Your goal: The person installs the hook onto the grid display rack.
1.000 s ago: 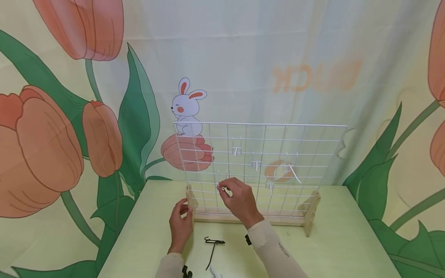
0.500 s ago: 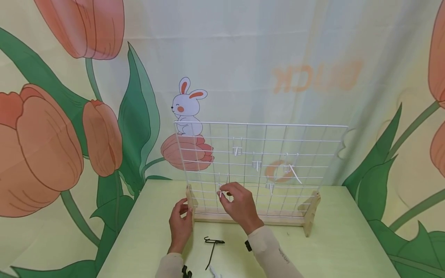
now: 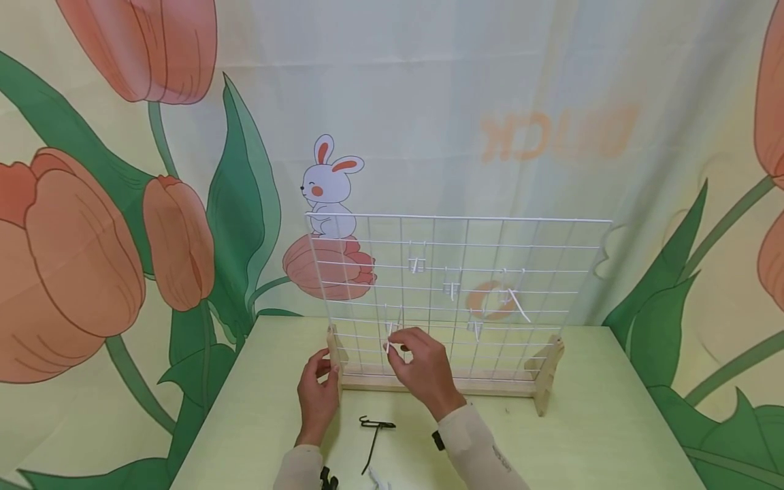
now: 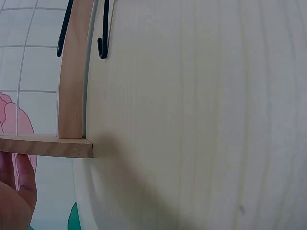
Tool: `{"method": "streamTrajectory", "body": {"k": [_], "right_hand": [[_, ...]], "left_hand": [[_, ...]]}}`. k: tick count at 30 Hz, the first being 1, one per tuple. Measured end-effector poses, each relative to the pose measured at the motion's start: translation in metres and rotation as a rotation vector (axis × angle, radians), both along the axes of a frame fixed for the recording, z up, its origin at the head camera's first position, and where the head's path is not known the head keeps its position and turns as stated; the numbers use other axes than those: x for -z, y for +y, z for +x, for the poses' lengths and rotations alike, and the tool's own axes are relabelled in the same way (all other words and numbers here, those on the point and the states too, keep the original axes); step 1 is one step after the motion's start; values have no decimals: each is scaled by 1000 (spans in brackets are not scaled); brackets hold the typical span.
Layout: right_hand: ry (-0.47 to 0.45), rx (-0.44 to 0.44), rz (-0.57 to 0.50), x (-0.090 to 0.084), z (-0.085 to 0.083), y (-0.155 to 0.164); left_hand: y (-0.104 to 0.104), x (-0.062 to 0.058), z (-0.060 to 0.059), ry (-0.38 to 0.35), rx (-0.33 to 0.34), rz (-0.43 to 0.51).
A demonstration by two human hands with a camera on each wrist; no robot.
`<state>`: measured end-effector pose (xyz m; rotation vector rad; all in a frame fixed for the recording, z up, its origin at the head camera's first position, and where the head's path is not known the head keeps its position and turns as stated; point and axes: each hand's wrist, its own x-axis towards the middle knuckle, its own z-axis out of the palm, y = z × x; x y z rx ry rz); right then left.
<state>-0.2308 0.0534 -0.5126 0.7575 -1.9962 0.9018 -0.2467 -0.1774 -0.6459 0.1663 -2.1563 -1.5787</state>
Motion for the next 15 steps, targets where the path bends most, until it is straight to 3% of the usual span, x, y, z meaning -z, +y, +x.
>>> {"method": "streamTrajectory", "body": {"k": [15], "right_hand": [[-37, -24, -3, 24, 11, 3]], "left_hand": [[0, 1, 0, 30, 2, -10]]}}
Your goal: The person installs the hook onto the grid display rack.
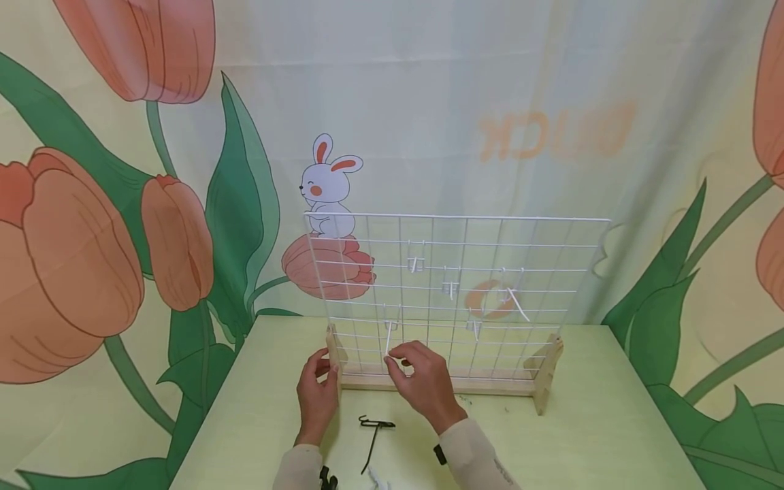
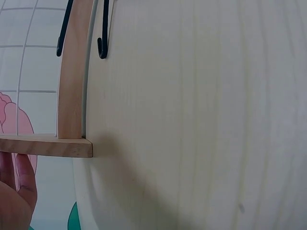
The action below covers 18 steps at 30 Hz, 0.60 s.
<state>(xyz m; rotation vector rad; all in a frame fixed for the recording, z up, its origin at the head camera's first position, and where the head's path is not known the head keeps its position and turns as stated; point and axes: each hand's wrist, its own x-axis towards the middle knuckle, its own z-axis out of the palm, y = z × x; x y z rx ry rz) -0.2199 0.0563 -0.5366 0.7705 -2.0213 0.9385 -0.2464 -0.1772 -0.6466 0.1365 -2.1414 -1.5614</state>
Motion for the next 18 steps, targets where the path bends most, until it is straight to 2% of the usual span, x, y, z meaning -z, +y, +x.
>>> {"method": "streamTrajectory", "body": {"k": [10, 18], "right_hand": [[-82, 29, 2, 18, 13, 1], [-126, 15, 1, 43, 25, 0]], "left_hand": [[-1, 0, 2, -10, 9, 2], [0, -2, 1, 2, 9, 7]]}}
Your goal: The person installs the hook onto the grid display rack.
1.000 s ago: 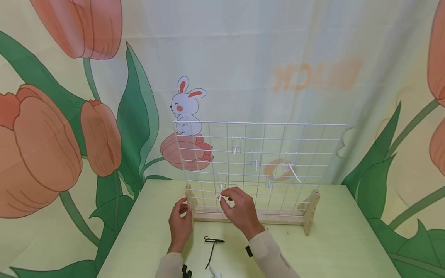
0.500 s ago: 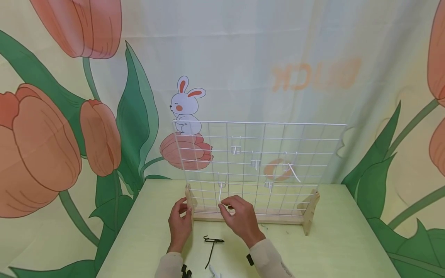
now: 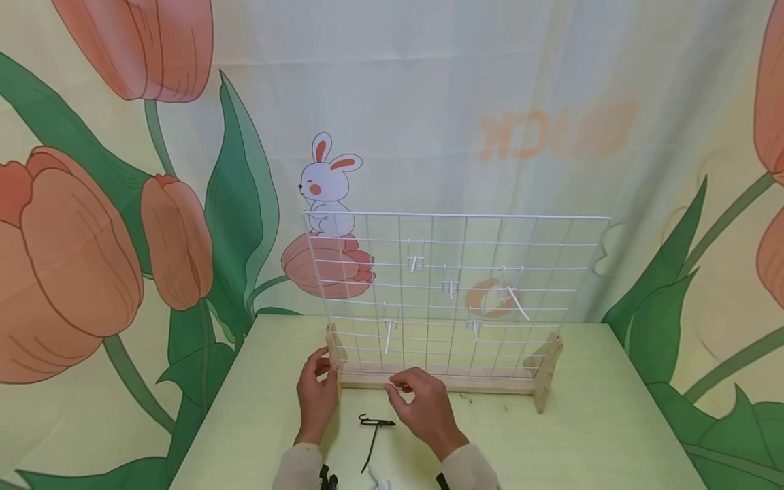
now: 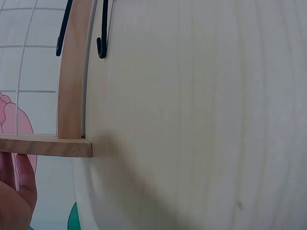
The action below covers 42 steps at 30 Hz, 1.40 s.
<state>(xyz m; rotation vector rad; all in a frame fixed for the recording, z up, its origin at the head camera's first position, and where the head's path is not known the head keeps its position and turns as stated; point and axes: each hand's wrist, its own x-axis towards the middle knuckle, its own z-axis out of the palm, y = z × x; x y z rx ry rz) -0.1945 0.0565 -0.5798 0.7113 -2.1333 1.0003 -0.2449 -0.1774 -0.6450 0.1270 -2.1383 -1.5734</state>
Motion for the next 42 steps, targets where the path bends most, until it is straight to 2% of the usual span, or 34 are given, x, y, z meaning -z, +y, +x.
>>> {"method": "streamTrajectory", "body": {"k": [14, 18, 21, 26, 29, 36, 42], "right_hand": [[-51, 19, 45, 43, 18, -11], [-101, -12, 61, 53, 21, -16], [-128, -54, 96, 61, 22, -20], [-109, -79, 218, 72, 22, -27], [-119, -78, 289, 75, 22, -30], [-207, -89, 437, 73, 24, -34], [-128, -129, 516, 71, 21, -33]], "left_hand": [[-1, -1, 0, -11, 2, -18], [-2, 0, -2, -9, -3, -29], [-2, 0, -1, -11, -11, -37], [-2, 0, -1, -17, -12, -31], [-2, -1, -1, -27, -16, -23], [0, 0, -1, -44, -25, -24], [0, -1, 1, -49, -30, -26]]}}
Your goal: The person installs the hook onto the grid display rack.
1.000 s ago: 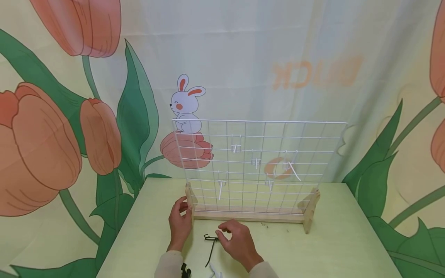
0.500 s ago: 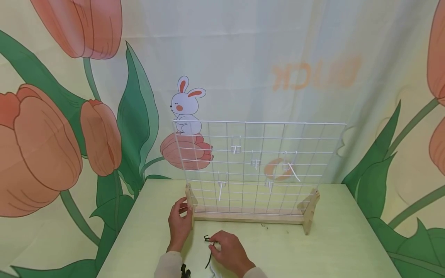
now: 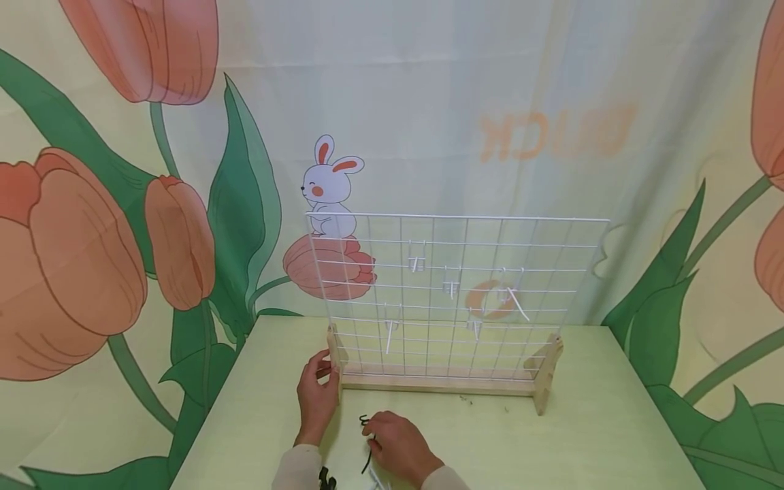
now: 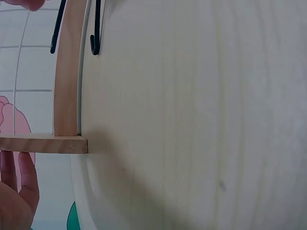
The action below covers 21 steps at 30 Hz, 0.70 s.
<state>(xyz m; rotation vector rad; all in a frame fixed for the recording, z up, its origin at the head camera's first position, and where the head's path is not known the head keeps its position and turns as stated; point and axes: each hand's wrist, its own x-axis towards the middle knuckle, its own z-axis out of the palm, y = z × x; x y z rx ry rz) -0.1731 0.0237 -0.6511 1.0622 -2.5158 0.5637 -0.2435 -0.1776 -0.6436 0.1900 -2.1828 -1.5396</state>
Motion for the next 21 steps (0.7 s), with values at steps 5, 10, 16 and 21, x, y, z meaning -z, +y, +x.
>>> {"method": "streamTrajectory", "body": {"k": [5, 10, 16, 21], "right_hand": [[-5, -30, 79, 0, -4, -1], [-73, -48, 124, 3, -7, -4], [-133, -65, 150, 9, -8, -6], [-151, -94, 147, 10, -8, -6]], "left_hand": [[-1, 1, 0, 3, -6, -4], [-1, 2, 1, 11, -4, 4], [-1, 5, 0, 18, -6, 12], [-3, 7, 0, 19, 1, 19]]}}
